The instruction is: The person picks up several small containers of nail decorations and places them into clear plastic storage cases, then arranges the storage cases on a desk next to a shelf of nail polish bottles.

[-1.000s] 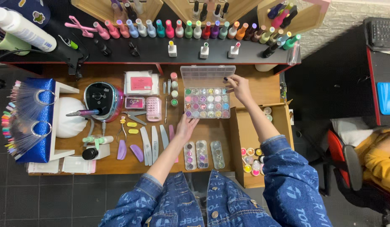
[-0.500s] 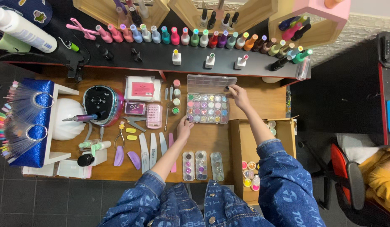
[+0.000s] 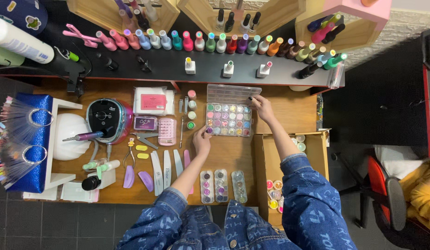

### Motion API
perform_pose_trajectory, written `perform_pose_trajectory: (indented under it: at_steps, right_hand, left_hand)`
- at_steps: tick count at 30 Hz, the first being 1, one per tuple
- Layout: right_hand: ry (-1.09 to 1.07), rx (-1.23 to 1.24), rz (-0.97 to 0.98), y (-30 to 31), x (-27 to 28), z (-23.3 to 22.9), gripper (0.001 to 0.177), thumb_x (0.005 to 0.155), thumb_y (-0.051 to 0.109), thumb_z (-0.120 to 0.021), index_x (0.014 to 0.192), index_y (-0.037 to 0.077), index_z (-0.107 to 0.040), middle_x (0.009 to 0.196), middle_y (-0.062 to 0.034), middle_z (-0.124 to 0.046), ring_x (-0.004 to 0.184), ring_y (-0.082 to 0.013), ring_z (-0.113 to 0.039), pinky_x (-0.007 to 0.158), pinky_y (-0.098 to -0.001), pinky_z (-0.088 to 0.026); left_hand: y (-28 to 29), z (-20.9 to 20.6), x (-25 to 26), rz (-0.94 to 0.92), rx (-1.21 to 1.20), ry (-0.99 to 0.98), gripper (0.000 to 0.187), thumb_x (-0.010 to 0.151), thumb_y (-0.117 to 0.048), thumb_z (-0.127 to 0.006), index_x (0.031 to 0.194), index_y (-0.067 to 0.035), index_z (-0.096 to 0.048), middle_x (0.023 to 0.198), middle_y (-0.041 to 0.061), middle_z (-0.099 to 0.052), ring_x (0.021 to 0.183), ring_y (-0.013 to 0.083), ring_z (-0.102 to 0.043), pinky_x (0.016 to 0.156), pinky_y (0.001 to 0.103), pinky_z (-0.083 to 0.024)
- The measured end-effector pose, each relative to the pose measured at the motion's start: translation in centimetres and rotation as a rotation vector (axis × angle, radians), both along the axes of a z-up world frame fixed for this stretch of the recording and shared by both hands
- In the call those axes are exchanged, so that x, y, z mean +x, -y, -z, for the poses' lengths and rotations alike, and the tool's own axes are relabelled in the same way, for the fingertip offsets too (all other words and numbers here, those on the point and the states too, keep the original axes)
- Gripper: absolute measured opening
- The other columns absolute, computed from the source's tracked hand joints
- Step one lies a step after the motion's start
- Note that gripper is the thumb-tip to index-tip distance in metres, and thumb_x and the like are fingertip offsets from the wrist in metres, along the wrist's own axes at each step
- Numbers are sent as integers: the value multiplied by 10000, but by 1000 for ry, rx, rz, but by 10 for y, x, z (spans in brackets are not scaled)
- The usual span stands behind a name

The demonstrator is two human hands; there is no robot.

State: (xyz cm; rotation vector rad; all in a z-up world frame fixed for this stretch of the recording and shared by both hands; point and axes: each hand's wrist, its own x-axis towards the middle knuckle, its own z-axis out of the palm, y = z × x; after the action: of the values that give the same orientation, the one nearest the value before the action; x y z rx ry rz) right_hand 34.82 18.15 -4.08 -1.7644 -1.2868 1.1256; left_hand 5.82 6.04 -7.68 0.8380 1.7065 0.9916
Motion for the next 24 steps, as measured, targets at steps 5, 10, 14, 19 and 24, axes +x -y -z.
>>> perform_pose_trajectory:
  at_steps: [5, 10, 14, 19, 24]
  right_hand:
    - [52, 39, -42, 3, -4, -6, 209, 1038, 287, -677, 1169, 142, -751, 1094, -141, -737, 1066, -325, -689, 904, -502, -570]
    - [54, 0, -43, -2, 0, -4, 208, 1036, 323, -683, 1180, 187, -748, 1116, -104, -737, 1101, -326, -681, 955, -494, -554]
    - [83, -9, -57, -4, -9, -9, 226, 1028, 345, -687, 1159, 170, -745, 1105, -116, -736, 1069, -362, -690, 919, -496, -562]
    - [149, -29, -47, -8, -2, 9, 267, 1024, 381, -682, 1153, 154, -739, 1119, -123, -738, 1072, -391, -678, 943, -528, -552]
    - [141, -48, -24, -9, -4, 3, 277, 1024, 396, -682, 1161, 158, -726, 1139, -118, -733, 1082, -378, -678, 933, -501, -566]
  left_hand:
    - [-3, 4, 6, -82, 24, 65, 343, 947, 101, -582, 1263, 20, -688, 1111, 243, -507, 900, 440, -705, 705, 347, -673]
    - [-5, 9, 4, -105, -18, 79, 380, 915, 115, -590, 1242, -34, -714, 1119, 216, -519, 872, 418, -715, 689, 327, -685]
    - [0, 9, 4, -90, -3, 80, 411, 906, 134, -585, 1270, -32, -680, 1144, 234, -509, 899, 437, -705, 712, 330, -684]
    - [8, -17, 7, -88, 53, 114, 517, 844, 156, -586, 1326, -28, -613, 1204, 275, -487, 1012, 503, -658, 802, 375, -672]
    - [6, -1, 3, -35, 56, 61, 561, 815, 131, -620, 1340, -65, -606, 1216, 250, -498, 1043, 451, -673, 874, 358, -647]
